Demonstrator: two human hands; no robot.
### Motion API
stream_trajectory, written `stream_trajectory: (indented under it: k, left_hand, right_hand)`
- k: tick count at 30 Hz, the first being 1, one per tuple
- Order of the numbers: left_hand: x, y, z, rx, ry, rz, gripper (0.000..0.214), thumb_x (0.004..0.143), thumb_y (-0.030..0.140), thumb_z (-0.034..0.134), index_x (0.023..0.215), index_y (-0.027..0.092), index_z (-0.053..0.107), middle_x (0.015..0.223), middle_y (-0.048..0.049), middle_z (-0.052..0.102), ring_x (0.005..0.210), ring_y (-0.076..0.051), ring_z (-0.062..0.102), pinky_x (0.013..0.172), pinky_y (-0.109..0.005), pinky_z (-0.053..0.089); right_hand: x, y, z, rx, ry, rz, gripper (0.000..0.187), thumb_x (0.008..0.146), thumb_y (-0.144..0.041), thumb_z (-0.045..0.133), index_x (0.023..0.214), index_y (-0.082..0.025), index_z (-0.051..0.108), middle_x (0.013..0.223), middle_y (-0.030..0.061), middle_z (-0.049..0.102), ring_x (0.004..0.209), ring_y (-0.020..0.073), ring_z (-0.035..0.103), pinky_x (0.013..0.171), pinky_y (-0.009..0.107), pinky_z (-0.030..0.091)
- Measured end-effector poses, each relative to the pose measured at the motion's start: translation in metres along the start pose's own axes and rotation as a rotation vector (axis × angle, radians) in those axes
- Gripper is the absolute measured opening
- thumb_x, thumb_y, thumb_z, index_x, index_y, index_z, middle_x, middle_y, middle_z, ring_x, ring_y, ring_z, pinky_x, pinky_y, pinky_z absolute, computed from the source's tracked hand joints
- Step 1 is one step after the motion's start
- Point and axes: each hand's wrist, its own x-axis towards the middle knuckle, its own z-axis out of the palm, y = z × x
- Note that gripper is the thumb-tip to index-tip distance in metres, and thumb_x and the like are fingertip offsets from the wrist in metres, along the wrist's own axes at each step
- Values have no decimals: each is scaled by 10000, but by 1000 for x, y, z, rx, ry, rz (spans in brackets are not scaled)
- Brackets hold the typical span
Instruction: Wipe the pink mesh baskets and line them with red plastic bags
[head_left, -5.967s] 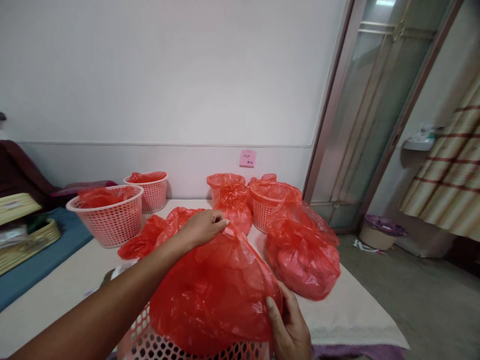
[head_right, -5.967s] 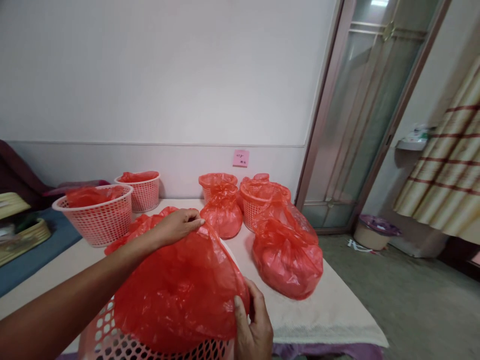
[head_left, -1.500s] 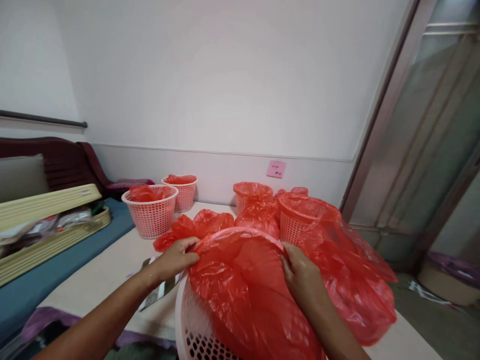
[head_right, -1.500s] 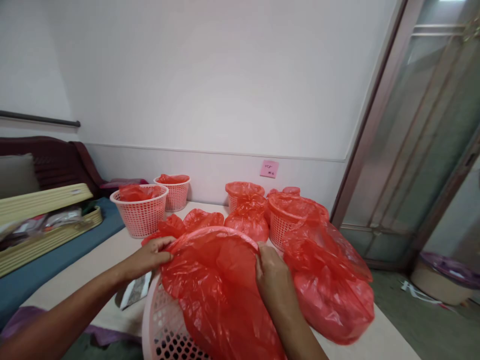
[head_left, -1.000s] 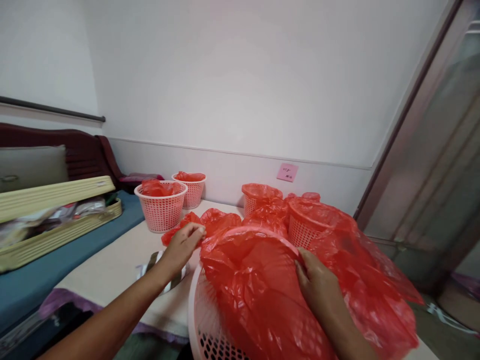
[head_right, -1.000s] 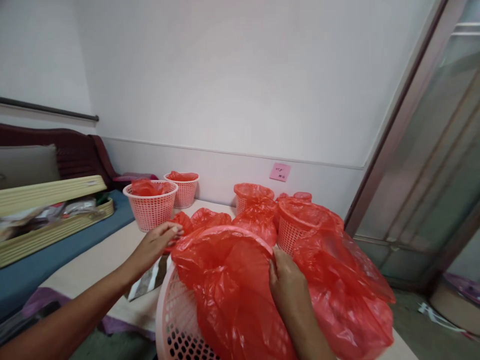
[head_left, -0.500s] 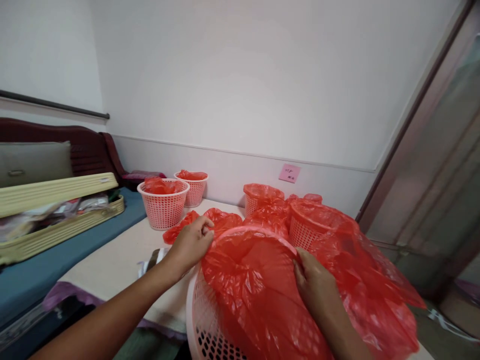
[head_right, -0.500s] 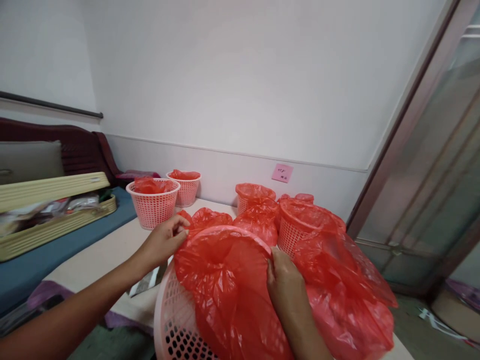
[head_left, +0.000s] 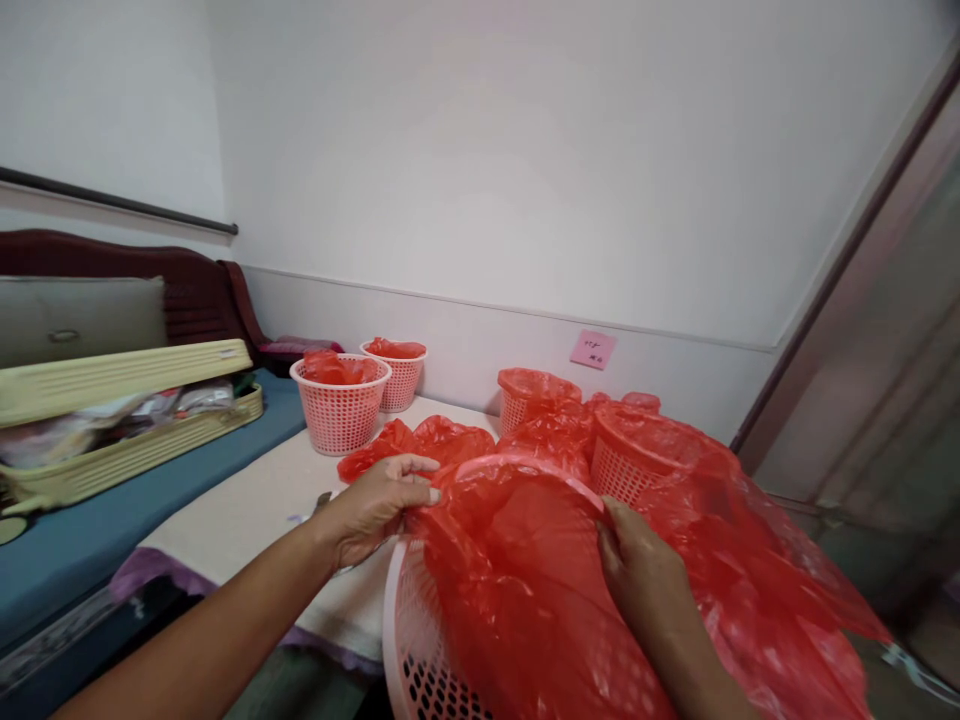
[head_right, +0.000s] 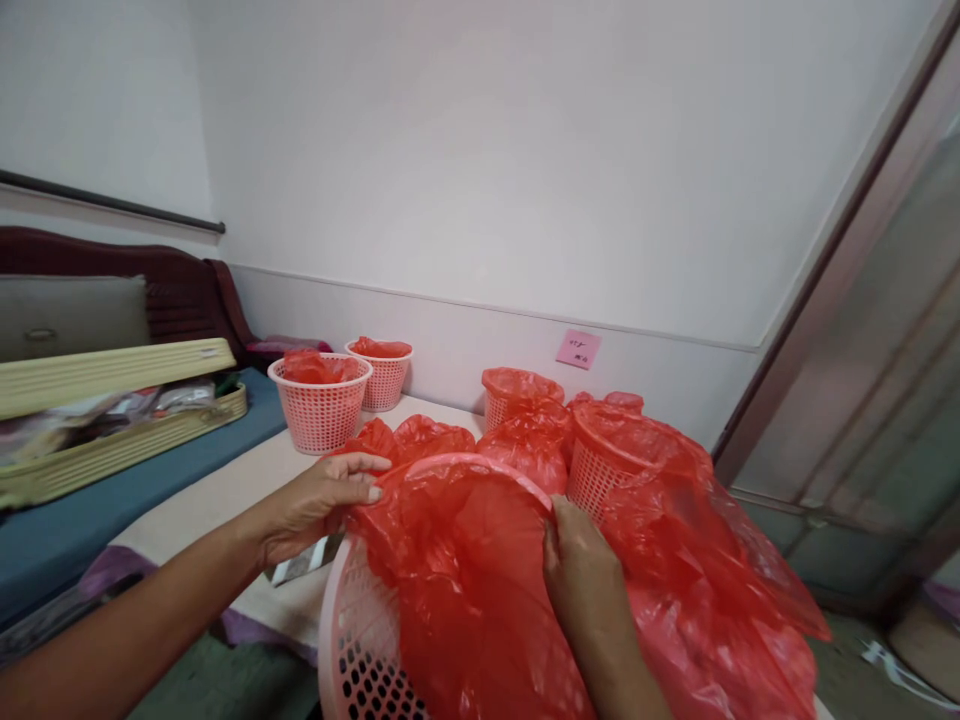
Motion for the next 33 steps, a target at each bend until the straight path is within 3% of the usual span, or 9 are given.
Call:
stream_trajectory:
  k: [4, 7, 11, 17, 22, 28, 33]
  left_hand:
    - [-6, -7, 4, 23, -70, -24, 270, 638, 175, 744, 869, 134, 610, 728, 1, 600, 571, -86, 545, 504, -198, 419]
    - [-9, -12, 11, -32, -74, -10, 167, 665, 186, 715, 726, 139, 568, 682, 2, 591, 580, -83, 552, 549, -198, 437]
    - [-12, -18, 16, -155, -5, 20, 202, 643, 186, 706, 723, 160, 522, 682, 12, 603, 601, -86, 572, 626, -221, 475]
    - [-12, -29, 6, -190, 132, 54, 233, 751, 314, 676, 687, 175, 500, 626, 27, 578, 519, -80, 525, 516, -199, 416]
    - [-18, -34, -1, -199, 155, 92, 233, 813, 377, 630, 753, 153, 599, 723, -8, 634, 649, -124, 601, 627, -231, 472]
    - [-19, -48, -13, -187, 193, 33, 277, 780, 418, 684, 727, 162, 594, 644, 17, 610, 556, -94, 555, 515, -186, 408]
    - [-11, -65, -25, -265, 212, 0, 269, 750, 402, 721, 717, 177, 578, 634, 23, 622, 538, -86, 559, 543, -193, 429]
  right_hand:
    - [2, -2, 1, -12, -16, -3, 279, 900, -281, 357, 1023, -158, 576, 970, 127, 668, 848, 236, 654, 746, 351, 500]
    - [4, -5, 0, -2, -18, -14, 271, 903, -282, 354, 1001, -164, 578, 970, 124, 666, 852, 233, 649, 749, 346, 498]
    - [2, -5, -1, -6, -16, -2, 282, 911, -279, 351, 1031, -160, 576, 1002, 128, 662, 861, 229, 650, 756, 341, 497]
    - [1, -2, 2, -4, 11, -14, 312, 893, -266, 364, 1078, -133, 577, 1000, 136, 672, 879, 232, 661, 778, 342, 502]
    - [2, -6, 1, -28, 3, -3, 285, 908, -281, 357, 1039, -159, 580, 986, 132, 675, 847, 234, 664, 742, 338, 502]
    - [3, -8, 3, -49, 3, -29, 285, 905, -259, 365, 1068, -157, 575, 1007, 132, 678, 875, 236, 664, 758, 338, 505]
    - [3, -5, 7, -59, 25, -42, 308, 892, -240, 370, 1091, -134, 580, 1022, 144, 679, 882, 233, 666, 774, 335, 506]
